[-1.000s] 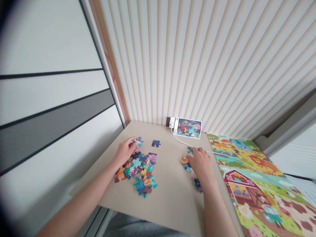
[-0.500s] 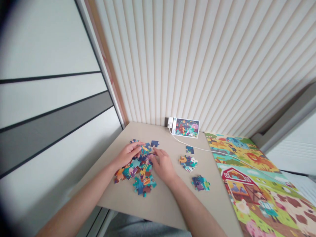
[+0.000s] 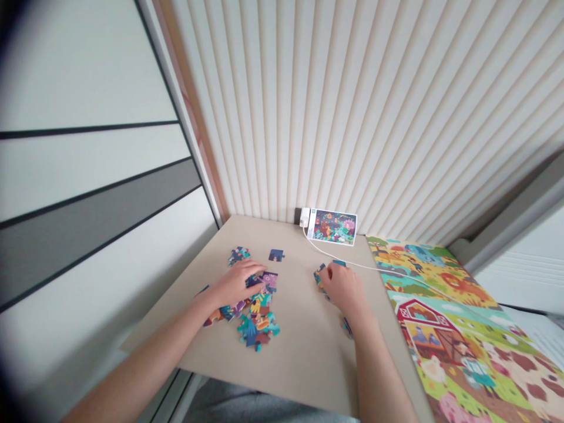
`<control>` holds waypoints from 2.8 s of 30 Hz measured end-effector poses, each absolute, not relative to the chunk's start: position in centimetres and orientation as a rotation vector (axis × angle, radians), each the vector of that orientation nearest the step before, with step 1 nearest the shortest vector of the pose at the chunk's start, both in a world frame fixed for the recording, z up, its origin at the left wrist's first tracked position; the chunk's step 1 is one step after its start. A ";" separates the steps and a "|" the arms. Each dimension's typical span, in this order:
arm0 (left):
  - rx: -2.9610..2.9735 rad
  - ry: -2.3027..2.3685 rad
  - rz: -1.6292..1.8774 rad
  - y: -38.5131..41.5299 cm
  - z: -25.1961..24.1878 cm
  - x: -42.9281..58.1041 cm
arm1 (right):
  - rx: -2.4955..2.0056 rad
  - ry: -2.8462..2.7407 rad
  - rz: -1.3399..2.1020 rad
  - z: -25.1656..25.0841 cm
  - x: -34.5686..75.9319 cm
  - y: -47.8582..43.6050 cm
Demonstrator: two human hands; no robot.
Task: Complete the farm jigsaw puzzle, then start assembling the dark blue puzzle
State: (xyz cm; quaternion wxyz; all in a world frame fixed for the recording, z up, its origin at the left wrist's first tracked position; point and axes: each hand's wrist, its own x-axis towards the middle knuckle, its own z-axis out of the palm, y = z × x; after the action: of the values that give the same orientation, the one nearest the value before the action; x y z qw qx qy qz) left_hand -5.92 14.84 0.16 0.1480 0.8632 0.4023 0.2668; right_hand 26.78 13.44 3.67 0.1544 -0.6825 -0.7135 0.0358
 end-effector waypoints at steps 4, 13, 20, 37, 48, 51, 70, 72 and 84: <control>2.475 1.139 0.755 14.8 0.1 -5.8 | -2.148 -2.027 -0.150 3.3 28.4 12.8; 2.442 1.026 0.794 14.8 0.0 -5.3 | -1.404 -2.131 0.169 1.6 20.6 12.4; 2.429 0.962 0.865 13.9 1.0 -5.2 | -1.375 -2.186 0.276 2.2 17.8 12.1; 2.420 1.379 0.919 15.0 2.6 -11.2 | -1.238 -2.264 0.239 1.9 20.1 10.5; 2.435 1.561 0.655 4.6 0.4 -10.4 | -1.202 -2.192 0.569 0.1 18.1 10.0; 2.358 1.620 0.771 4.1 -1.3 -9.8 | -1.240 -2.040 0.804 -0.1 18.4 10.4; 1.994 1.507 1.369 4.5 -0.3 -4.0 | -0.870 -1.369 1.636 1.4 18.5 10.5; 1.912 1.434 1.366 4.3 -0.2 -3.1 | -0.861 -1.387 1.634 1.2 18.2 10.4; 1.334 1.161 1.256 4.5 0.8 -3.0 | -0.863 -1.556 1.564 1.6 17.6 9.5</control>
State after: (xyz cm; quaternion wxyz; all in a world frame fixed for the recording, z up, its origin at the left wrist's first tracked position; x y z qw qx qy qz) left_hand -2.98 4.54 0.84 0.4674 0.5436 0.4732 0.5120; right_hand 17.61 9.50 1.63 0.3770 -0.3374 -0.6085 0.6114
